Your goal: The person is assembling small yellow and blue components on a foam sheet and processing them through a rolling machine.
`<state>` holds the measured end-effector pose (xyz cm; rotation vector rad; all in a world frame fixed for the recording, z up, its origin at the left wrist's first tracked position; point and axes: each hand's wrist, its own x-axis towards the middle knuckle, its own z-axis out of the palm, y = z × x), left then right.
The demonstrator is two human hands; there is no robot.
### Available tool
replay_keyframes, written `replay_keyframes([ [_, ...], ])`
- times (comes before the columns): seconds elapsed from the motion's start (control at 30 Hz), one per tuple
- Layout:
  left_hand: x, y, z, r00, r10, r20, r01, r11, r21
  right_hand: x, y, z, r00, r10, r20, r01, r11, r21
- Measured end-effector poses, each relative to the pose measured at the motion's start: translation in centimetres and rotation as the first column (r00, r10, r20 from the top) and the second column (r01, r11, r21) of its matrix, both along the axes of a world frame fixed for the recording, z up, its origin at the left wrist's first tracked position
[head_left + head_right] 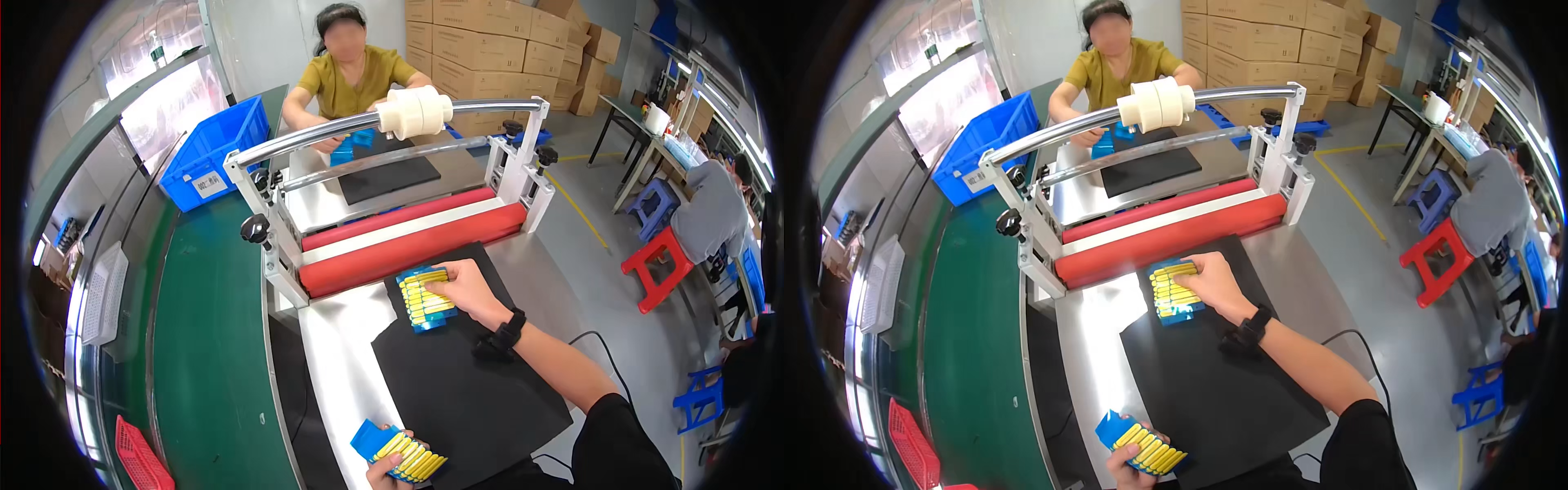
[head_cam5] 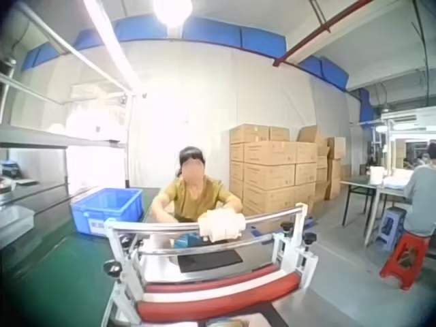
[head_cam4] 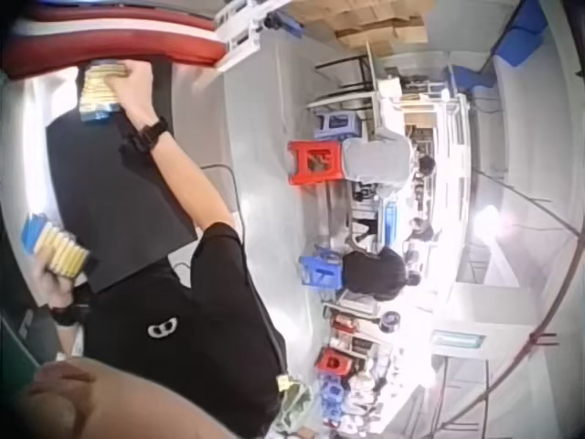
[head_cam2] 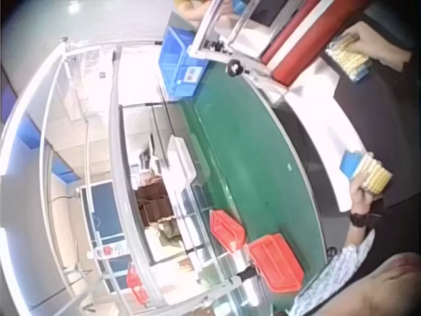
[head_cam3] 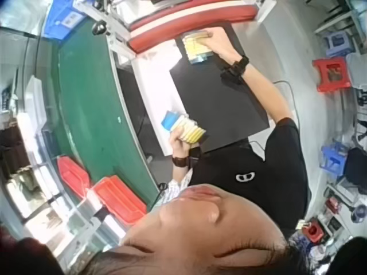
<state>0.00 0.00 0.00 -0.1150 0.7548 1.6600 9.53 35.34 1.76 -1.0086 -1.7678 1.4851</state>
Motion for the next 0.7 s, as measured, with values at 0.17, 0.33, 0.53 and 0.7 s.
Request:
replay_keyframes([
  [0.17, 0.3, 0.3, 0.8, 1.0, 0.025, -0.014, -0.026, 0.999, -0.046, -0.3, -1.4, 1.5, 0.946, -0.164, 0.278, 0.017, 0.886, 0.464],
  [0.33, 0.3, -0.1, 1.5, 1.0, 0.006, -0.018, -0.007, 0.999, -0.032, -0.5, -2.3, 3.1, 0.888, -0.241, 0.392, -0.065, 0.777, 0.626],
  [0.53, 0.3, -0.4, 1.8, 1.0, 0.01, -0.014, -0.01, 1.0, -0.019, 2.2, -1.1, 4.4, 0.891, -0.244, 0.384, -0.011, 0.833, 0.554],
  [0.7, 0.5, -0.5, 2.2, 1.0, 0.014, -0.004, -0.014, 1.0, -0.016, 4.3, 0.1, 4.3, 0.882, -0.234, 0.41, 0.006, 0.874, 0.486],
])
